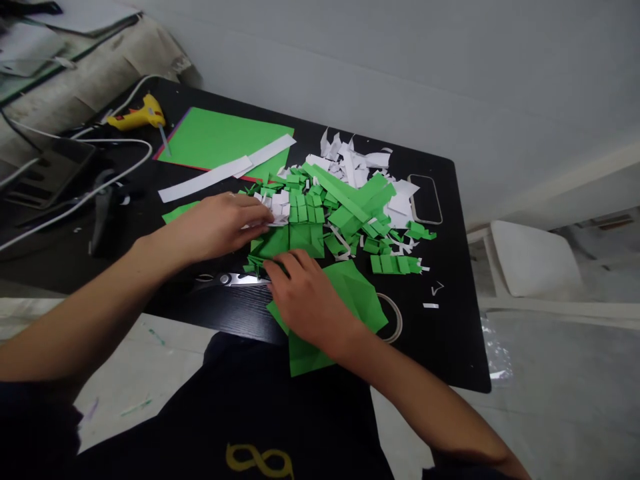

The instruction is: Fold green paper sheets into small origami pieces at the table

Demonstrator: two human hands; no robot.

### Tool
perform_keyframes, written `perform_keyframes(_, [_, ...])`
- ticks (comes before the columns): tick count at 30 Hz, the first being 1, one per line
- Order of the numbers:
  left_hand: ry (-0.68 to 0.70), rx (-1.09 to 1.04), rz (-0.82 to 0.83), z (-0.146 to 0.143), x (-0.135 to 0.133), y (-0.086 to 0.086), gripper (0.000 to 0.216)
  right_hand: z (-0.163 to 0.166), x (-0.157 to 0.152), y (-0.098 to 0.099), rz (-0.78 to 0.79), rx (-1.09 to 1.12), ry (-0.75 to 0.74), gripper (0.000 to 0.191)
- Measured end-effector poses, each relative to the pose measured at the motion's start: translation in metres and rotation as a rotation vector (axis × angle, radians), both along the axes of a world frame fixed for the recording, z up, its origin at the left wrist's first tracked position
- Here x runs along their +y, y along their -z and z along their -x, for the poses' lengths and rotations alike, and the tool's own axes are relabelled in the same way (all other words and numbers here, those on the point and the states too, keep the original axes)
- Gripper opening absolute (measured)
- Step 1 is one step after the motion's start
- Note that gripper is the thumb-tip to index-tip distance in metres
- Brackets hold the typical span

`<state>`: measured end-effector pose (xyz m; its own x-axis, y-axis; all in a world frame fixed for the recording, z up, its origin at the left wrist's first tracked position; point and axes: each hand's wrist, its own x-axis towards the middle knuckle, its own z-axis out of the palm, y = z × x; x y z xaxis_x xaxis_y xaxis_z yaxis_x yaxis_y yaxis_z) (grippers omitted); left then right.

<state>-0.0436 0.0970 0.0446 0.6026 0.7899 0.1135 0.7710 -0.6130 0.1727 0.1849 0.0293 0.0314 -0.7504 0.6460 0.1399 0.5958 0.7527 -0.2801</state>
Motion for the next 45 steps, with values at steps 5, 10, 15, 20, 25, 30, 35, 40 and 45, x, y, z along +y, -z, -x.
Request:
perform_keyframes(5, [-0.050, 0.042, 0.009, -0.004, -0.005, -0.003, 0.020, 0.002, 0.003, -0.001, 0.011, -0.033, 0.049, 0.039])
perform_keyframes(10, [-0.019, 0.043, -0.008, -0.006, -0.010, -0.005, 0.021, 0.009, 0.009, -0.002, 0.015, -0.044, 0.113, 0.046])
perform_keyframes(15, [0.007, 0.032, -0.041, -0.004, -0.011, -0.002, 0.024, 0.021, 0.017, -0.004, 0.014, -0.144, 0.205, 0.034])
perform_keyframes(20, [0.026, 0.015, -0.047, -0.003, -0.012, 0.002, 0.027, 0.027, 0.021, -0.003, 0.052, -0.165, 0.328, 0.028])
perform_keyframes(25, [0.068, -0.029, -0.054, 0.000, -0.011, 0.008, 0.027, 0.026, 0.024, -0.005, 0.064, -0.165, 0.398, 0.024])
perform_keyframes(30, [0.093, -0.030, -0.064, 0.003, -0.011, 0.014, 0.035, 0.026, 0.031, -0.009, 0.129, -0.213, 0.388, 0.029])
perform_keyframes(35, [0.084, 0.074, -0.110, 0.000, -0.015, 0.014, 0.036, 0.026, 0.033, -0.010, 0.159, -0.180, 0.366, 0.048])
perform_keyframes(40, [0.075, 0.118, -0.092, 0.000, -0.019, 0.012, 0.037, 0.026, 0.034, -0.008, 0.171, -0.157, 0.361, 0.048])
perform_keyframes(45, [0.076, 0.080, -0.078, 0.004, -0.020, 0.011, 0.034, 0.025, 0.036, -0.008, 0.180, -0.159, 0.359, 0.041])
